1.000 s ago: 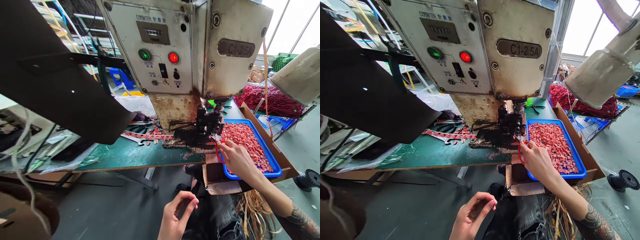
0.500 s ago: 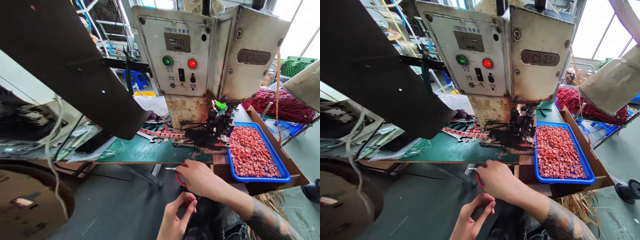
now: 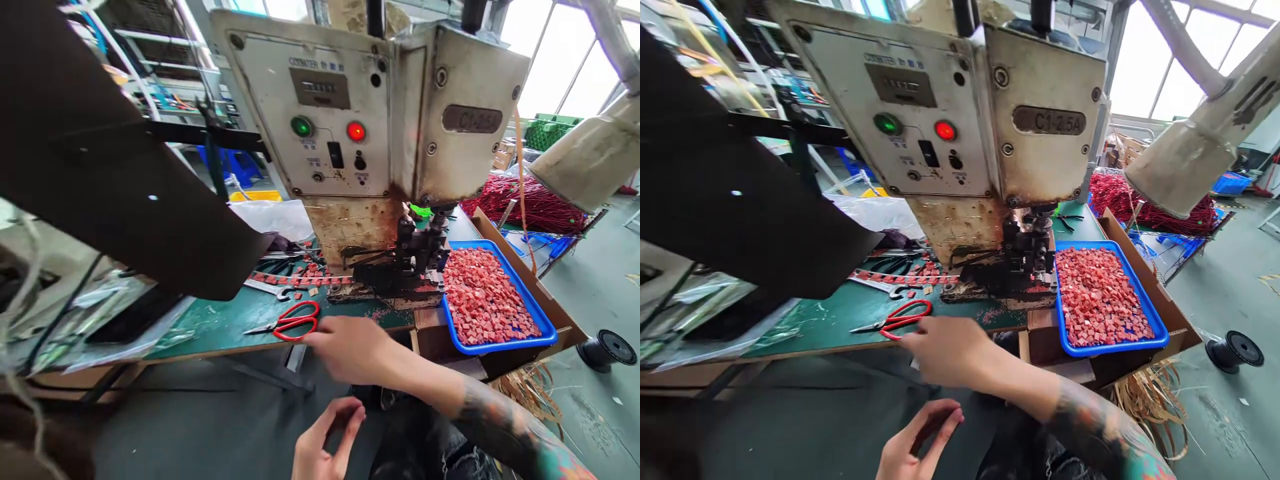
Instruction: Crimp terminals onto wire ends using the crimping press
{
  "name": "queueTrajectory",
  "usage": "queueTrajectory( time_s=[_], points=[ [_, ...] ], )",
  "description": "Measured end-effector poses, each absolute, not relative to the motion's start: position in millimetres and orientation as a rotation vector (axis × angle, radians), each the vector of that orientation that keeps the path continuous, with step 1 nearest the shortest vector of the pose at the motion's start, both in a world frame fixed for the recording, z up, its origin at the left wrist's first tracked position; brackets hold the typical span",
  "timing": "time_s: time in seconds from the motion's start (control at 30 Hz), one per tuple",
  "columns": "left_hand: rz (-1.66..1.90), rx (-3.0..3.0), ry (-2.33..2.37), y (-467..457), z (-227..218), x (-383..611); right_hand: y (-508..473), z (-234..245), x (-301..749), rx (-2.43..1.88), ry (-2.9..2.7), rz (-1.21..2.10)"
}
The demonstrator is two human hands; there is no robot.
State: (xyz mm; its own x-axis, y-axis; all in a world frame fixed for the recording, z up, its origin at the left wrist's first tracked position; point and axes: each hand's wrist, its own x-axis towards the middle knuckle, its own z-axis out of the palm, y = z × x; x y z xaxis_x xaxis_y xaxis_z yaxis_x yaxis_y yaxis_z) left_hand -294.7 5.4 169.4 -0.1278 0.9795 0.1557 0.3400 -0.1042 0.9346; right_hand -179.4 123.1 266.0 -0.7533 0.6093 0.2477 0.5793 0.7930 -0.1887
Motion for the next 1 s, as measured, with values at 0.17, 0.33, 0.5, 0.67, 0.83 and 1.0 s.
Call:
queueTrajectory(
  time_s=[0.17, 0.33, 0.5, 0.67, 0.83, 1.0],
  points=[
    [1.43, 1.239, 1.456, 49.2, 190.3, -278.6, 121.3, 248.4, -113.0, -1.302, -2.083, 0.227],
    [1.695, 0.819, 1.235, 118.9, 210.3, -260.3, 144.5, 235.6, -116.9, -1.397, -1.885, 0.285],
    [1.723, 0.523, 0.959, 164.8, 219.8, -252.4, 153.0, 229.9, -130.0, -1.416, -1.806, 0.315],
    [1.709, 0.438, 0.944, 184.1, 220.3, -254.3, 153.8, 224.3, -131.9, -1.413, -1.752, 0.333],
    [1.705, 0.403, 0.941, 185.2, 219.7, -254.5, 154.4, 219.1, -128.9, -1.34, -1.631, 0.346],
    [1.692, 0.396, 0.94, 172.9, 221.2, -248.2, 142.5, 224.7, -124.4, -1.408, -1.676, 0.268]
  ],
)
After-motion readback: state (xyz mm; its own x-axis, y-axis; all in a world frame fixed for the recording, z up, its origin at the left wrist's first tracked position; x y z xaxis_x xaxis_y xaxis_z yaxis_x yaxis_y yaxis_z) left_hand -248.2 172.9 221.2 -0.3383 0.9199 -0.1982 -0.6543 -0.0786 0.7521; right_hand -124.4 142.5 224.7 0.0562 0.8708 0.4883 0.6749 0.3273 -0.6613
